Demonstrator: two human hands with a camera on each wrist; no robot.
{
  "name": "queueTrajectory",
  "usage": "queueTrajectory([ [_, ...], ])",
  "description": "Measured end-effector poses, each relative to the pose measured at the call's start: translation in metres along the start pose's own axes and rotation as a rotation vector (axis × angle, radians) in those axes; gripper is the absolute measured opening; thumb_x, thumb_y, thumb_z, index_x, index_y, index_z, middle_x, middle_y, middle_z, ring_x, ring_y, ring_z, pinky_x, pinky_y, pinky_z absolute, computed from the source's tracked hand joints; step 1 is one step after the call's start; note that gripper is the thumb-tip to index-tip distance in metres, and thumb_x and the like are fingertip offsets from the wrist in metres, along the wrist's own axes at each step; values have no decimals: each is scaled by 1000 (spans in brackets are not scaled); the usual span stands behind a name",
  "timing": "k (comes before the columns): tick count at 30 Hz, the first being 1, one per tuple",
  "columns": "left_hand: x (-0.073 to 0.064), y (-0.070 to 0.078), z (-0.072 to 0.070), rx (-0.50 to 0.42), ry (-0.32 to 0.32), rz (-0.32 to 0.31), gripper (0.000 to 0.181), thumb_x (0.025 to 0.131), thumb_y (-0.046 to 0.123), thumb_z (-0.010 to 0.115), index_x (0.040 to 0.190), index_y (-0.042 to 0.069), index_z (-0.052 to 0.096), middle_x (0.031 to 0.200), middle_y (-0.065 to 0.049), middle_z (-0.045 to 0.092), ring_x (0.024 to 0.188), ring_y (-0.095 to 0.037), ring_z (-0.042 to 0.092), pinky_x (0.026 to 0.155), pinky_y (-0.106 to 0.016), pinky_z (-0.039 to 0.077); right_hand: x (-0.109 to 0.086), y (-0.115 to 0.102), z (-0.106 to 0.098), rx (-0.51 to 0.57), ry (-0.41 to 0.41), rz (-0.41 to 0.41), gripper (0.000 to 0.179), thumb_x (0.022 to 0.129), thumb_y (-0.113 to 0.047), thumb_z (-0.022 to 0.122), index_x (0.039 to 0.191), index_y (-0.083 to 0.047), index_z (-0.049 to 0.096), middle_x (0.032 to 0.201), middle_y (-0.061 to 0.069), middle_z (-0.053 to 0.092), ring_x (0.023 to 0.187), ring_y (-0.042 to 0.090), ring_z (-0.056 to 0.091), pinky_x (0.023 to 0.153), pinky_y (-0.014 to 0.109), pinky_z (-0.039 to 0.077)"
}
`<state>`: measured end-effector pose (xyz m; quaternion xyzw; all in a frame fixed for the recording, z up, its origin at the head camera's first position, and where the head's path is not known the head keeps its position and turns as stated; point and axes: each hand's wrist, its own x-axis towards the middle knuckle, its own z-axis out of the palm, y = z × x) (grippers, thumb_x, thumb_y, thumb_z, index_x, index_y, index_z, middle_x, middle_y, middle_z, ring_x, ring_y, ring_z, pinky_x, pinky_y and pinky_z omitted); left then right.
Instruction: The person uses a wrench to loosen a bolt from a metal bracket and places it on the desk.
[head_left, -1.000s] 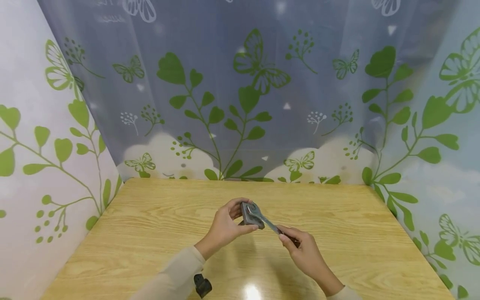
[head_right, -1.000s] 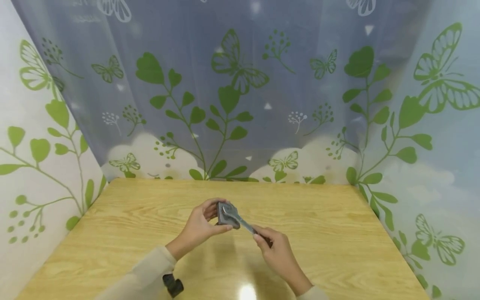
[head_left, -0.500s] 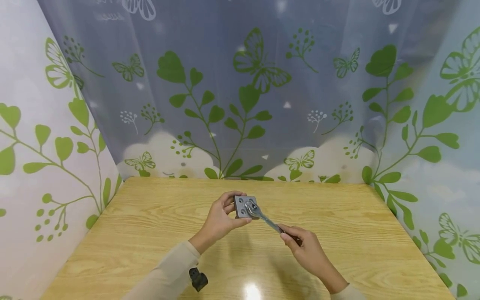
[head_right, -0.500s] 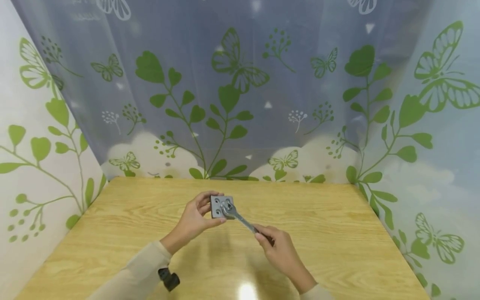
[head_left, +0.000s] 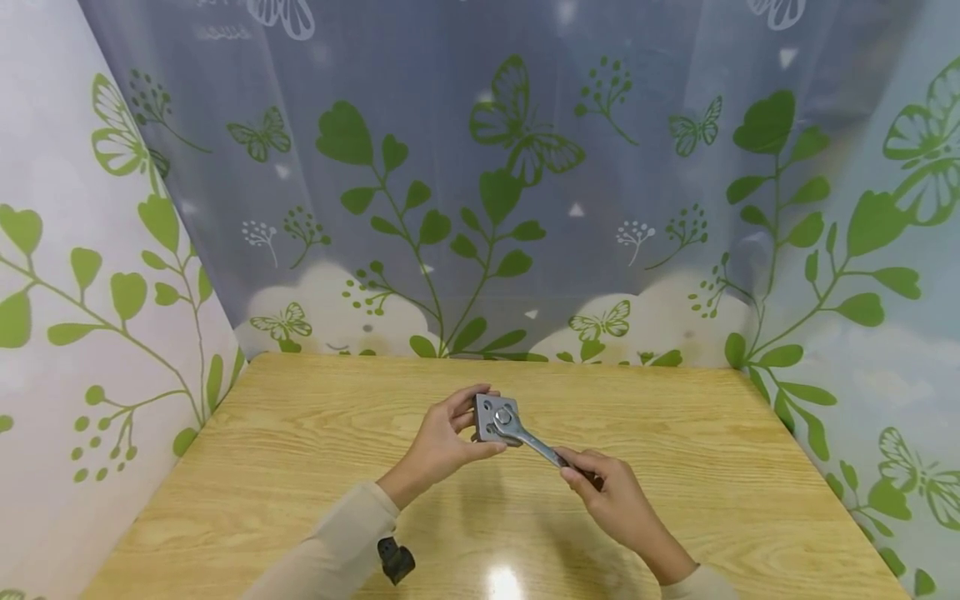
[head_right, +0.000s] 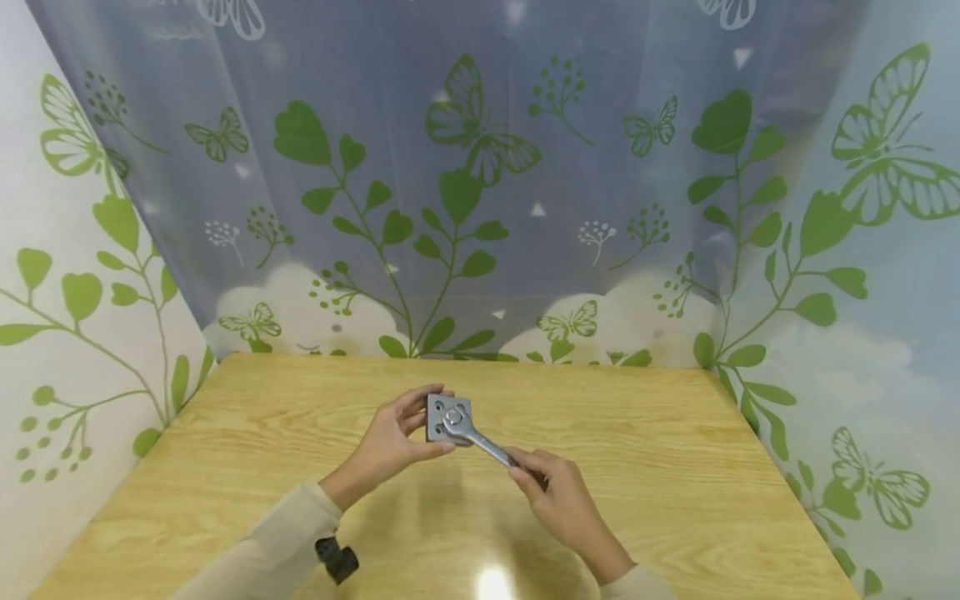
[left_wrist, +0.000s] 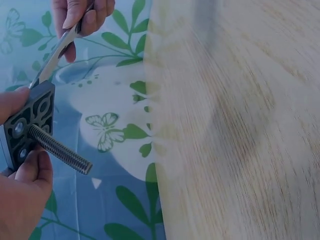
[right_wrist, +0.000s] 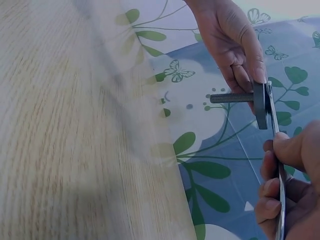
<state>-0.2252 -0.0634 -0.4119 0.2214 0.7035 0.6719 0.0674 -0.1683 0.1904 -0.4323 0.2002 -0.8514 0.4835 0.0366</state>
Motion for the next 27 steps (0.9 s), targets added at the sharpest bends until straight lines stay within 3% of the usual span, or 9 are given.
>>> queueTrajectory([
  [8, 0, 1, 5, 221, 53, 82, 89, 68, -5, 83, 144, 1, 36, 135, -16, 54, 120, -31, 56, 92, -33, 53, -3, 3, 8, 6, 39, -36, 31, 95, -11, 59, 121, 5, 63, 74, -1, 53, 55, 2, 42, 45, 19, 42],
  [13, 1, 4, 6, 303, 69, 114, 82, 66, -3, 84, 138, -1, 43, 132, -18, 55, 116, -33, 59, 90, -35, 55, -2, 5, 11, 12, 54, -48, 31, 95, -12, 58, 121, 5, 63, 74, -3, 53, 55, 2, 42, 45, 20, 42],
  [20, 3, 5, 2, 350, 93, 117, 68, 64, 14, 90, 124, 12, 58, 117, -5, 66, 99, -20, 67, 90, -46, 53, 0, 5, 12, 18, 64, -57, 31, 95, -12, 58, 121, 4, 63, 74, -4, 52, 55, 2, 41, 45, 20, 41],
  [27, 1, 9, -2, 323, 33, 111, 70, 64, 15, 90, 127, 12, 58, 122, -2, 64, 106, -19, 64, 97, -41, 50, 4, 8, 5, -3, 28, -67, 31, 95, -13, 57, 122, 3, 63, 72, -3, 52, 54, 2, 39, 45, 20, 39],
])
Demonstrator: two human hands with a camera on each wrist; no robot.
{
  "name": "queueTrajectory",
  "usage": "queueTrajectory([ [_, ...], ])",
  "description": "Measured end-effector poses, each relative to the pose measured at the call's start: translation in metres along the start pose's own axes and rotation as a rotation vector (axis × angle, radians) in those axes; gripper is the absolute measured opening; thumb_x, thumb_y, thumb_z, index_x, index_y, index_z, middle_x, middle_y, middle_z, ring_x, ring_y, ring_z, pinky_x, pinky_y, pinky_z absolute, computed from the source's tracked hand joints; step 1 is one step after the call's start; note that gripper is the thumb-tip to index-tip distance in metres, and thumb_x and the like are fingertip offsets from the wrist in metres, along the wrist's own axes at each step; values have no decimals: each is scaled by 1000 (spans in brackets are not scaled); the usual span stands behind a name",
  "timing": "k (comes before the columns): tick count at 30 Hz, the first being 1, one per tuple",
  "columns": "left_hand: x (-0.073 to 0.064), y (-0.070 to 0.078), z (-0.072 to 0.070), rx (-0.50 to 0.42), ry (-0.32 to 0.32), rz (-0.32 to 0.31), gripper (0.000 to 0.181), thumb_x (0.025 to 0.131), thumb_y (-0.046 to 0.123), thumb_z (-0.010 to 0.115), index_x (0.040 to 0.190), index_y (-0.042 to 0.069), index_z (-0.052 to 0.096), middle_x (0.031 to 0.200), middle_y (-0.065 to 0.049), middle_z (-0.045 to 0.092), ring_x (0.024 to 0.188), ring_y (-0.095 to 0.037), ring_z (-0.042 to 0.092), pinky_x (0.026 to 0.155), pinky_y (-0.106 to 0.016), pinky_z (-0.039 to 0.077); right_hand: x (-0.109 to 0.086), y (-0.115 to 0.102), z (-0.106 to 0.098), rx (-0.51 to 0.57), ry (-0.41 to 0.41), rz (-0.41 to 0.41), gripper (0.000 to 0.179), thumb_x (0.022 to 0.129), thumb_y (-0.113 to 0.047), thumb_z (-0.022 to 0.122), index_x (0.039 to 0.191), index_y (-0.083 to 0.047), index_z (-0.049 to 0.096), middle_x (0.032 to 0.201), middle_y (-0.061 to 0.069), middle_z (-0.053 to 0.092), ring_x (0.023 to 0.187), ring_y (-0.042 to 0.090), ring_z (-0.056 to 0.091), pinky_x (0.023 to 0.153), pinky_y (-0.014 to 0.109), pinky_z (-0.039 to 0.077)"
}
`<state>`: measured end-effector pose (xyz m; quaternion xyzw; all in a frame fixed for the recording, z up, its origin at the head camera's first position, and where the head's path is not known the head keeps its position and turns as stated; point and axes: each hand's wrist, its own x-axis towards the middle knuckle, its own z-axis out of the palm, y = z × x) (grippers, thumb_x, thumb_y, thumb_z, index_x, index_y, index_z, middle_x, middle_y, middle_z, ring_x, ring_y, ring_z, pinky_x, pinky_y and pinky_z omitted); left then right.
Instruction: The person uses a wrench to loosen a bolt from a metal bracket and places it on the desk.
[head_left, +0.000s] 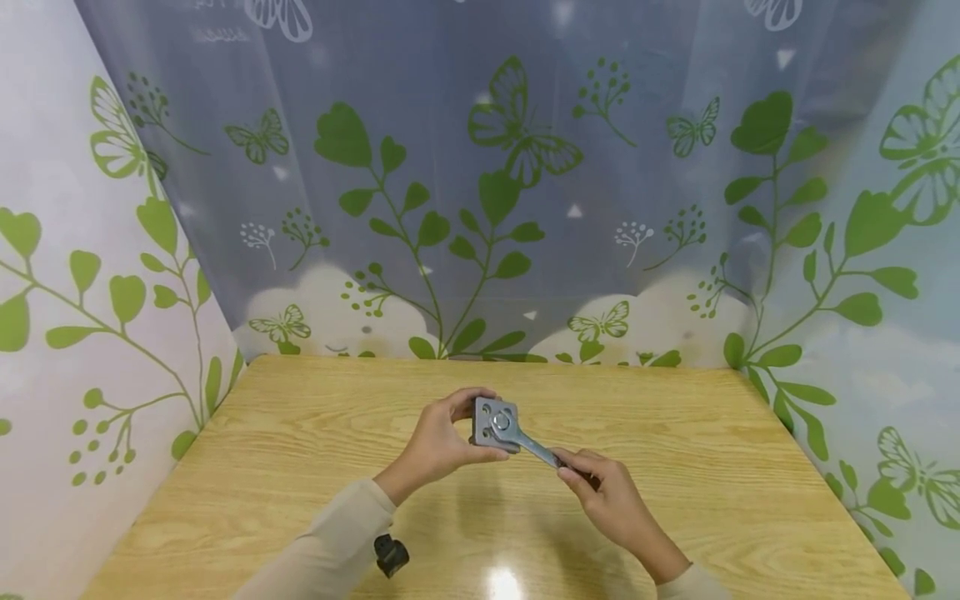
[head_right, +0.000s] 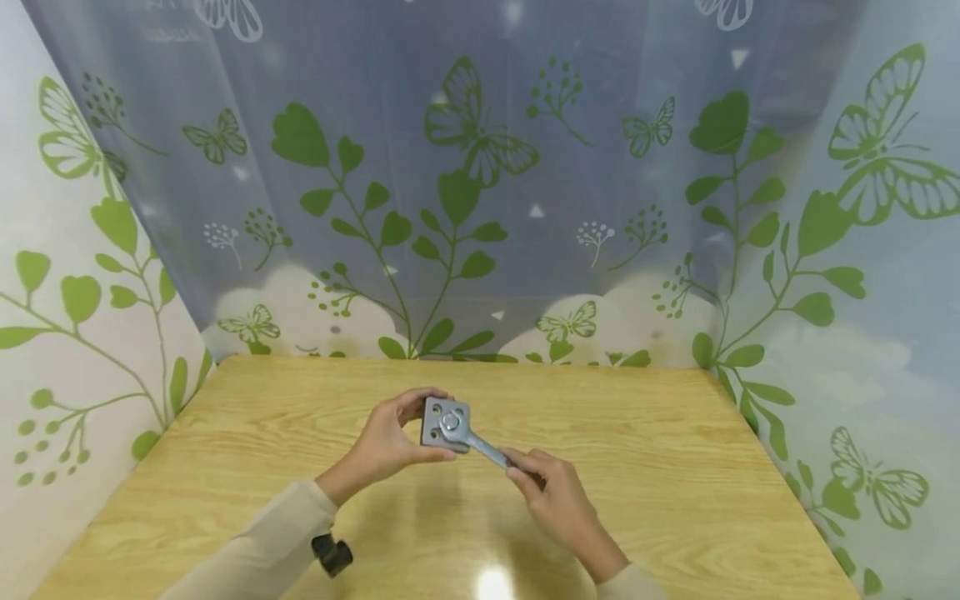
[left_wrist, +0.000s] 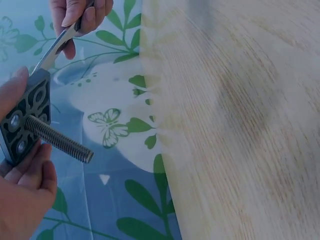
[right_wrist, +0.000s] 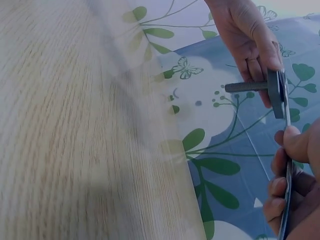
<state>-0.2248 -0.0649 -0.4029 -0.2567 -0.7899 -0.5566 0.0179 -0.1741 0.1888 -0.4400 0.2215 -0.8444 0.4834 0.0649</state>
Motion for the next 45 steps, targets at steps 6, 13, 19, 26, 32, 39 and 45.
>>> queueTrajectory([
  [6, 0, 1, -6, -11, -105, 0, 81, 66, 15, 89, 137, 9, 50, 127, -4, 62, 112, -21, 61, 100, -39, 48, 15, 14, -15, -27, -81, -43, 31, 96, -14, 56, 123, 0, 64, 80, -4, 57, 60, 4, 42, 50, 21, 41],
  [13, 1, -6, -7, -80, -236, -21, 74, 67, 11, 88, 133, 10, 54, 127, -5, 61, 115, -19, 59, 99, -33, 48, 48, 29, -39, -103, -226, -160, 27, 96, -15, 56, 120, -10, 68, 82, -8, 59, 68, 7, 43, 58, 26, 40],
  [19, 3, -9, -7, -160, -337, -29, 71, 67, 5, 87, 130, 8, 55, 126, -3, 62, 114, -16, 60, 95, -27, 50, 78, 22, -58, -249, -364, -348, 24, 94, -12, 58, 115, -7, 69, 87, -9, 63, 71, 5, 45, 63, 26, 38],
  [26, 4, -14, -3, -173, -426, -27, 69, 67, 6, 87, 129, 9, 57, 125, 0, 63, 112, -12, 61, 100, -38, 48, 94, 10, -67, -323, -487, -347, 22, 93, -17, 60, 112, -13, 71, 89, -5, 65, 76, 5, 45, 70, 36, 40],
  [32, 1, -22, -1, -165, -369, -43, 69, 67, 7, 87, 129, 11, 57, 124, -2, 63, 111, -16, 62, 100, -39, 49, 85, 18, -68, -310, -478, -237, 24, 95, -20, 59, 115, -12, 70, 92, -4, 66, 78, 7, 49, 68, 33, 43],
  [39, -7, -33, 2, -104, -128, -136, 75, 66, 16, 89, 132, 6, 55, 128, -9, 61, 113, -24, 62, 96, -36, 52, 52, 39, -67, -280, -307, -22, 26, 96, -22, 58, 116, -8, 68, 88, -5, 64, 65, 6, 44, 55, 23, 41],
  [45, -8, -35, 8, -54, 50, -158, 77, 66, 21, 89, 133, 6, 54, 128, -11, 61, 111, -27, 63, 90, -36, 55, 25, 33, -41, -170, -127, 104, 35, 98, -25, 55, 119, 1, 65, 89, 3, 67, 58, 6, 44, 48, 23, 41],
])
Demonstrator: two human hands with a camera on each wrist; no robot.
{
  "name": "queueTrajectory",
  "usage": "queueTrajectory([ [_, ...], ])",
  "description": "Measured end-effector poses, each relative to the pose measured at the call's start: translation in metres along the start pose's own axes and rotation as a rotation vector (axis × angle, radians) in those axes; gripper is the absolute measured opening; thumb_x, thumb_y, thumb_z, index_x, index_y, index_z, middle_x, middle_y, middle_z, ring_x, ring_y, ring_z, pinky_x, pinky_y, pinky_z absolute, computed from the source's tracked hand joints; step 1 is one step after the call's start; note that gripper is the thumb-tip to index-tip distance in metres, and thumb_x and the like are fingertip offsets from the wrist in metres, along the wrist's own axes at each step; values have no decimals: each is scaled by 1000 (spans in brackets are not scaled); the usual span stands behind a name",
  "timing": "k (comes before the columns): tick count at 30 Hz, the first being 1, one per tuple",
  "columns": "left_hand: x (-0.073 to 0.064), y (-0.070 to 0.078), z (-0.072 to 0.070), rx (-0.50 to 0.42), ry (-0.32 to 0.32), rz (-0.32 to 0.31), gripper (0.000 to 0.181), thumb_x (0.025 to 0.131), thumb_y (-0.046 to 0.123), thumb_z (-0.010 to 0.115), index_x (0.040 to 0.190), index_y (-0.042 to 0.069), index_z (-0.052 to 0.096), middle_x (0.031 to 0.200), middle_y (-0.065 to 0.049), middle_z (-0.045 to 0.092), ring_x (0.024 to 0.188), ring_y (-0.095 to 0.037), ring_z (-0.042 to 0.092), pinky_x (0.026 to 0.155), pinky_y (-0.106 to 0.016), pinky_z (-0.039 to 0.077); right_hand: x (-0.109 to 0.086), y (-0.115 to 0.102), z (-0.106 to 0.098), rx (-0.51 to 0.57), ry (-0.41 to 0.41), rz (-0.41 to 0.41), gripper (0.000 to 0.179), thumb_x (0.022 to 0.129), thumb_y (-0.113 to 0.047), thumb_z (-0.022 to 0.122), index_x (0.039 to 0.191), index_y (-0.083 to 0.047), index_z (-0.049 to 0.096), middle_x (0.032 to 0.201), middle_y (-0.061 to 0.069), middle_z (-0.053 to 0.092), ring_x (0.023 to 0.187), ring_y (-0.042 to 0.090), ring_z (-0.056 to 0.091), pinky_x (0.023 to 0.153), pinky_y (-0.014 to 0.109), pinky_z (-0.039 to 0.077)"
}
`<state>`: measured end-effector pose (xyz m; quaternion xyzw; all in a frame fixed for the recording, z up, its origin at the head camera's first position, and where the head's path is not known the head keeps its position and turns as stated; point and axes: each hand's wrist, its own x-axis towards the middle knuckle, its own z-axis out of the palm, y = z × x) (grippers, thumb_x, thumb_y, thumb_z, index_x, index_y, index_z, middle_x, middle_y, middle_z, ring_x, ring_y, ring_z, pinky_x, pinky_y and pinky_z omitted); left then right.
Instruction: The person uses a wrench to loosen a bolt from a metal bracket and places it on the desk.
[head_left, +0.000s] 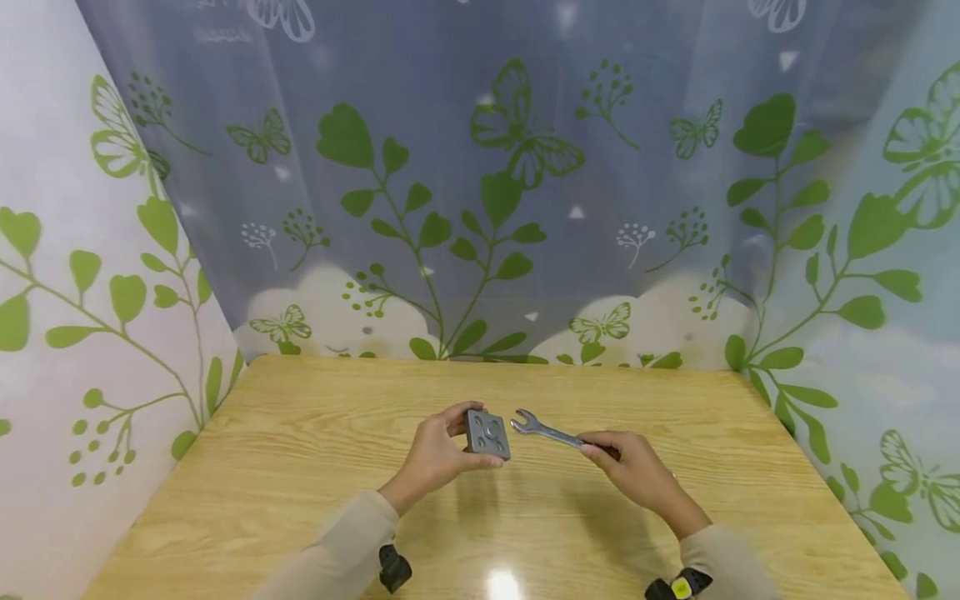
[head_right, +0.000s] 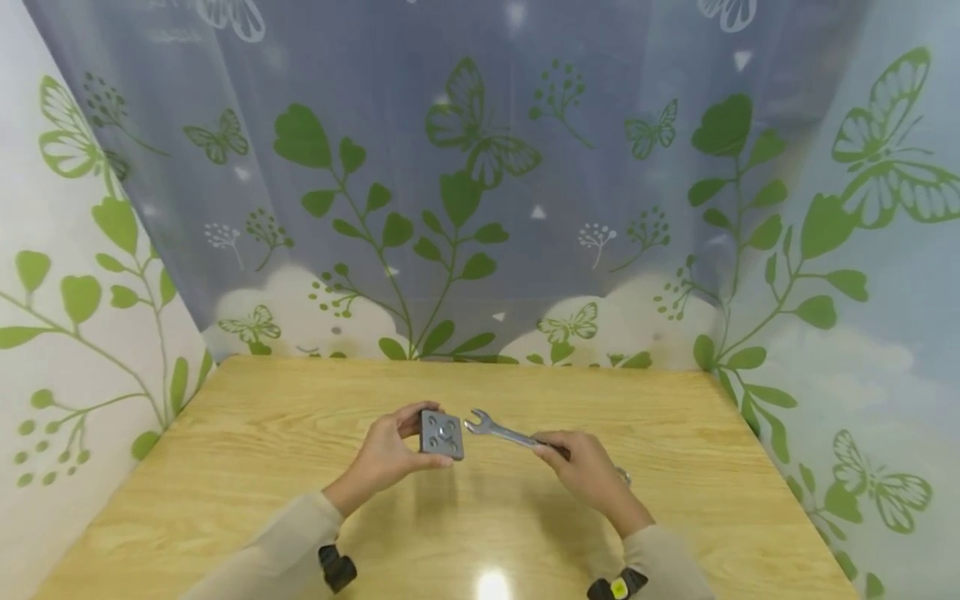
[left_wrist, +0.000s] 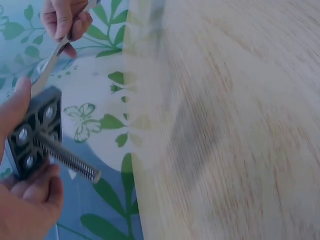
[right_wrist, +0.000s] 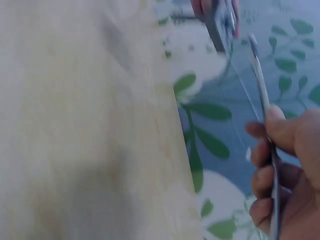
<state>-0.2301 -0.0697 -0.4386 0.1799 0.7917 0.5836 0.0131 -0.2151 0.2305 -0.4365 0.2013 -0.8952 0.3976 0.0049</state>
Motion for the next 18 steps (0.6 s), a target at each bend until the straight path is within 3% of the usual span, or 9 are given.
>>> queueTrajectory([
  [4, 1, -1, 7, 49, 106, 18, 78, 64, 23, 89, 132, 6, 55, 123, -14, 64, 110, -31, 63, 90, -43, 55, -9, -13, 23, 45, 82, 24, 39, 97, -27, 55, 118, 5, 64, 92, 8, 70, 59, 6, 47, 50, 22, 44],
  [8, 1, 0, 13, 94, 166, 27, 79, 62, 25, 90, 131, 6, 56, 119, -15, 66, 111, -33, 63, 89, -47, 54, -14, -26, 42, 72, 103, 28, 35, 97, -21, 57, 115, 8, 65, 91, 11, 71, 58, 5, 48, 49, 20, 45],
  [15, 1, 0, 17, 41, 203, 25, 77, 62, 18, 90, 130, 3, 55, 121, -14, 64, 113, -29, 62, 87, -28, 54, -16, -39, 61, 100, 149, 100, 32, 95, -20, 60, 112, 7, 67, 88, 12, 70, 58, 9, 51, 49, 20, 46],
  [18, 0, 0, 18, 13, 216, 20, 77, 62, 17, 90, 129, 4, 55, 123, -13, 63, 115, -29, 60, 86, -27, 54, -18, -44, 67, 125, 167, 126, 34, 95, -20, 60, 113, 8, 66, 88, 13, 70, 58, 9, 51, 49, 19, 45],
])
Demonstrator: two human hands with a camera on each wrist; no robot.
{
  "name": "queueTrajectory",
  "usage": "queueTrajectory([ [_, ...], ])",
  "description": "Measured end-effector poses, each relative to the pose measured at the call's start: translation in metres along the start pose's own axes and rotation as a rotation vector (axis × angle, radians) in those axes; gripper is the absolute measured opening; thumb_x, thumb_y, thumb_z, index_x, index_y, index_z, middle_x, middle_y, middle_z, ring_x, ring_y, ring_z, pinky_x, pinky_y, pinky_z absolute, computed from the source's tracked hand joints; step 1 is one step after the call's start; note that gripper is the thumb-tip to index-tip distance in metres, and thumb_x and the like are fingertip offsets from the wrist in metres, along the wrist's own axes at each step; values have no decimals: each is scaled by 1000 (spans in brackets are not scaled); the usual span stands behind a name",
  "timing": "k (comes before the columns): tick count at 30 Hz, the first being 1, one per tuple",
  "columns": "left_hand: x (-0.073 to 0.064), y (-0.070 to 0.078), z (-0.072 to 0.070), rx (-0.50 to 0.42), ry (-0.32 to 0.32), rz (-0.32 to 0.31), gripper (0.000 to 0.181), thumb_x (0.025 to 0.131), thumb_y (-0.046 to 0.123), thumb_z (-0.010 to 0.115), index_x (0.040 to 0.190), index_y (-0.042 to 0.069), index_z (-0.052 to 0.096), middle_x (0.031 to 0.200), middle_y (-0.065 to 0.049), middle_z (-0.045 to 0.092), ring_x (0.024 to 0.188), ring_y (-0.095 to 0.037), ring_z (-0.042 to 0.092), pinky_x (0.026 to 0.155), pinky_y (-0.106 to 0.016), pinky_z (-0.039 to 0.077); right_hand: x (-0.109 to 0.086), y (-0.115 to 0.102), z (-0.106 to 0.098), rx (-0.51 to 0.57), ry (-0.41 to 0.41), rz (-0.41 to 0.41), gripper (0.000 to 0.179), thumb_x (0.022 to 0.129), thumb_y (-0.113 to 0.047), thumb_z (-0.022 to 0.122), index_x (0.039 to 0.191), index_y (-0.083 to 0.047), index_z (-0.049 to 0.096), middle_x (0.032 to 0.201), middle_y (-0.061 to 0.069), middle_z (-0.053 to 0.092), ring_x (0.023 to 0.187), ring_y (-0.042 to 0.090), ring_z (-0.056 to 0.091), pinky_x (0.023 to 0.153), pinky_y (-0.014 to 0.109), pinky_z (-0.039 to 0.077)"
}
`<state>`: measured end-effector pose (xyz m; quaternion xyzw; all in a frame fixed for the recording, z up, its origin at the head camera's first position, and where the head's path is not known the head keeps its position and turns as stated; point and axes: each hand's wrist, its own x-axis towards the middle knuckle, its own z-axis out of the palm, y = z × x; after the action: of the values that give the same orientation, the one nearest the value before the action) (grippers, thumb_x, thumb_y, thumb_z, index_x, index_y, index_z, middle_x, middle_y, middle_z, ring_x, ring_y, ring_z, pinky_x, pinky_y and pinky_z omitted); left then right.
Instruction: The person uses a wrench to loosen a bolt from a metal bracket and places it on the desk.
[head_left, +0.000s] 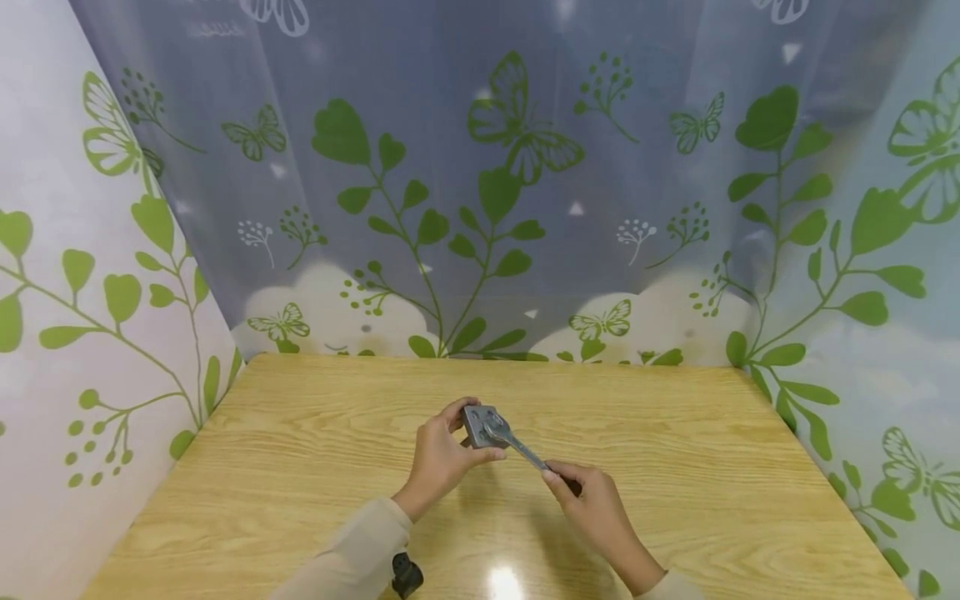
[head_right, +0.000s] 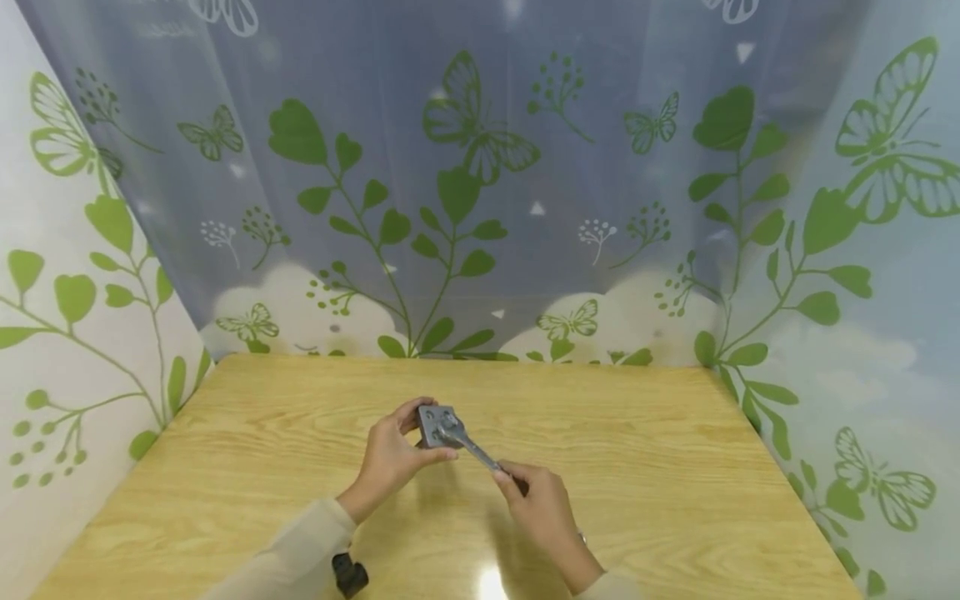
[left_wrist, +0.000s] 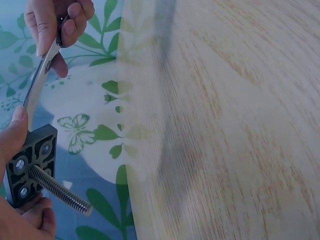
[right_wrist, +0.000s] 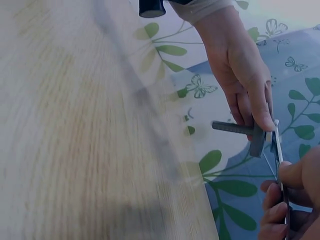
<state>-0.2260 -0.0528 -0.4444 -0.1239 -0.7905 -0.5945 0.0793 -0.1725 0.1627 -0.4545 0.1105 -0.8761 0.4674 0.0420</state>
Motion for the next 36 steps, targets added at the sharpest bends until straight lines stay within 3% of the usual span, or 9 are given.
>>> queueTrajectory([
  [4, -1, 0, 0, -22, 7, 6, 75, 63, 15, 89, 129, 3, 55, 126, -14, 62, 118, -30, 58, 86, -27, 54, -3, -5, 5, 21, 5, 10, 35, 95, -19, 60, 114, 10, 64, 80, 11, 68, 54, 6, 45, 46, 18, 42],
  [10, -2, 0, -2, 0, 1, 23, 73, 62, 13, 89, 126, 2, 57, 124, -14, 63, 117, -30, 59, 84, -26, 55, -6, -9, 11, 16, -16, 54, 32, 96, -14, 58, 115, 10, 64, 57, -1, 48, 44, 2, 33, 39, 13, 29],
  [15, -3, -1, 0, 2, -13, 36, 74, 62, 16, 89, 126, 2, 57, 123, -16, 63, 116, -31, 59, 84, -27, 55, -8, -12, 15, 33, -19, 61, 32, 96, -12, 57, 116, 12, 62, 58, 1, 50, 43, 2, 33, 39, 11, 28],
  [23, -3, 1, 1, -2, -19, 43, 74, 62, 18, 89, 127, 3, 57, 123, -16, 63, 116, -32, 59, 84, -27, 55, -11, -15, 17, 56, 4, 73, 34, 96, -15, 58, 118, 10, 62, 76, 9, 66, 50, 6, 40, 43, 17, 36],
  [30, 1, 1, -9, 19, -111, 44, 75, 63, 22, 89, 129, 6, 56, 120, -12, 65, 110, -27, 63, 89, -39, 55, -2, 5, 12, 72, -43, 11, 31, 97, -9, 55, 120, 11, 60, 71, 10, 61, 50, 4, 40, 43, 16, 37],
  [36, 7, 1, -20, -91, -252, 30, 74, 65, 19, 88, 129, 4, 56, 127, -11, 62, 112, -25, 63, 94, -42, 52, 18, 28, -4, 70, -130, -118, 33, 98, -14, 54, 122, 7, 61, 77, 11, 58, 56, 4, 40, 47, 19, 38],
])
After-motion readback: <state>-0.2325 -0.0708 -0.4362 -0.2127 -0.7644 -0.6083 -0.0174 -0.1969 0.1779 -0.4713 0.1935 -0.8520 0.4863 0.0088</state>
